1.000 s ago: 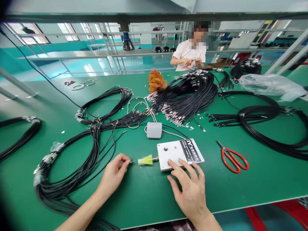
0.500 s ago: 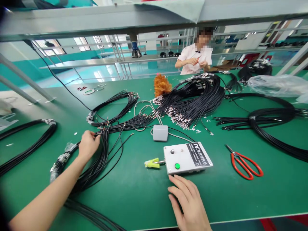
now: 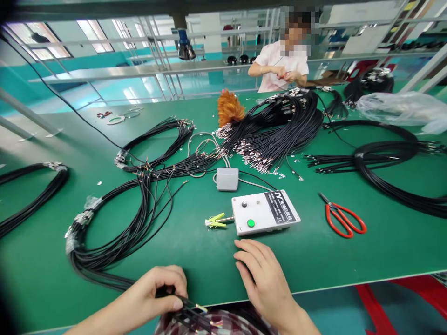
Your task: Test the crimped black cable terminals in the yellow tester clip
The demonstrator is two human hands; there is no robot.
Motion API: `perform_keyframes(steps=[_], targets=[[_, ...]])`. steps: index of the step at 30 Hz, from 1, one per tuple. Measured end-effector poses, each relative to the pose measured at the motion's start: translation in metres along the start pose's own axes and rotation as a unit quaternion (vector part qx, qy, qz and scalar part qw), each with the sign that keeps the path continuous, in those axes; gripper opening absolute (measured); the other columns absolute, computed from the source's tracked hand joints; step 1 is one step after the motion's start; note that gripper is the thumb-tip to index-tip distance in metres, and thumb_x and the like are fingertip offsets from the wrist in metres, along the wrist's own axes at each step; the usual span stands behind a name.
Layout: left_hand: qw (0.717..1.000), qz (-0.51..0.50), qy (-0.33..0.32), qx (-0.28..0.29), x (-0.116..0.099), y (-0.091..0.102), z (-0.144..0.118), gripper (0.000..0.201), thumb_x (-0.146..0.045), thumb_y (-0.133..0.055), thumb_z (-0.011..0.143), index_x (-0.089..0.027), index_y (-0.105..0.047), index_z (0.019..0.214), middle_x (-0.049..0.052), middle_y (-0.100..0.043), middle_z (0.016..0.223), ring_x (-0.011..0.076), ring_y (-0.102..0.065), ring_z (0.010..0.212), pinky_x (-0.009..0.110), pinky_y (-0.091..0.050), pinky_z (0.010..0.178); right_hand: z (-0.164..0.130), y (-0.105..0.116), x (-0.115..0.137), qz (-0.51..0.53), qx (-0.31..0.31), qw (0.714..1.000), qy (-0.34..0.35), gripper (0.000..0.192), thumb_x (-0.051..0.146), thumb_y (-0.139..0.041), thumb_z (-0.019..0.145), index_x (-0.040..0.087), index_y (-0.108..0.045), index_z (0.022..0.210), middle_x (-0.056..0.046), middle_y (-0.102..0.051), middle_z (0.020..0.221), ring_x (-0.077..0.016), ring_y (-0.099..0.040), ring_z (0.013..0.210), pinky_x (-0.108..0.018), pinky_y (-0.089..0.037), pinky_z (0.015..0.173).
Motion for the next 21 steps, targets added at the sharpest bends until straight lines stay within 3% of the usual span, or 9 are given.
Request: perform_keyframes(steps=[3, 7, 12, 16, 18, 21], targets=[[0.998, 0.003, -0.045, -0.051, -0.001, 0.001, 0.007, 0.009, -0.018, -0.064, 0.079, -0.018, -0.071, 0.073, 0.003, -0.064, 0.081, 0.0185, -0.059, 0.078, 0.028, -0.044, 0.074, 0.003, -0.001, 0.005, 0.057, 0.007, 0.998, -0.035, 0.018, 0.014, -0.053, 0.092, 0.023, -0.062, 0.104, -0.007, -0.071, 0.113, -0.0212, -0.065, 0.107, -0.04, -0.056, 0.092], [0.994, 0.052, -0.044, -0.087, -0.011, -0.007, 0.011, 0.011, -0.022, -0.054, 0.089, -0.021, -0.063, 0.083, 0.002, -0.063, 0.079, 0.0179, -0.056, 0.073, 0.026, -0.042, 0.066, 0.012, -0.004, 0.018, 0.174, 0.033, 0.978, -0.111, 0.014, 0.018, -0.052, 0.094, 0.023, -0.064, 0.097, -0.004, -0.073, 0.097, -0.0174, -0.068, 0.093, -0.032, -0.057, 0.083], [0.988, 0.066, -0.077, -0.119, -0.033, -0.008, 0.021, 0.016, -0.029, -0.053, 0.092, -0.021, -0.063, 0.081, 0.002, -0.063, 0.077, 0.0175, -0.056, 0.071, 0.025, -0.042, 0.064, 0.033, -0.01, 0.035, 0.288, 0.058, 0.935, -0.2, 0.014, 0.025, -0.055, 0.094, 0.022, -0.067, 0.09, -0.002, -0.073, 0.087, -0.0153, -0.069, 0.084, -0.027, -0.055, 0.08], [0.985, -0.011, -0.056, -0.163, -0.033, -0.005, 0.028, 0.019, -0.031, -0.058, 0.085, -0.02, -0.064, 0.072, 0.001, -0.061, 0.065, 0.0162, -0.055, 0.061, 0.024, -0.041, 0.057, 0.046, -0.02, 0.043, 0.384, 0.065, 0.884, -0.257, 0.016, 0.031, -0.054, 0.094, 0.02, -0.066, 0.096, -0.002, -0.073, 0.084, -0.0133, -0.071, 0.07, -0.026, -0.058, 0.072], [0.983, -0.059, -0.027, -0.175, -0.03, -0.006, 0.029, 0.019, -0.033, -0.059, 0.083, -0.019, -0.063, 0.071, -0.001, -0.058, 0.056, 0.0138, -0.051, 0.051, 0.023, -0.039, 0.05, 0.048, -0.025, 0.047, 0.376, 0.034, 0.893, -0.244, 0.019, 0.029, -0.053, 0.095, 0.02, -0.064, 0.107, -0.003, -0.072, 0.089, -0.0112, -0.069, 0.064, -0.026, -0.059, 0.07], [0.975, -0.115, 0.004, -0.191, -0.029, -0.008, 0.031, 0.021, -0.037, -0.061, 0.081, -0.019, -0.062, 0.072, -0.003, -0.055, 0.051, 0.0093, -0.041, 0.038, 0.021, -0.032, 0.038, 0.045, -0.032, 0.054, 0.291, -0.014, 0.946, -0.141, 0.031, 0.018, -0.049, 0.095, 0.022, -0.059, 0.125, -0.006, -0.07, 0.098, -0.0105, -0.067, 0.065, -0.025, -0.058, 0.067]])
Point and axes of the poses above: each hand's wrist, its own z-axis towards the middle knuckle, its own y-axis out of the back of the hand, x = y × z, the point moved 1 cm from there along z, towards the middle knuckle
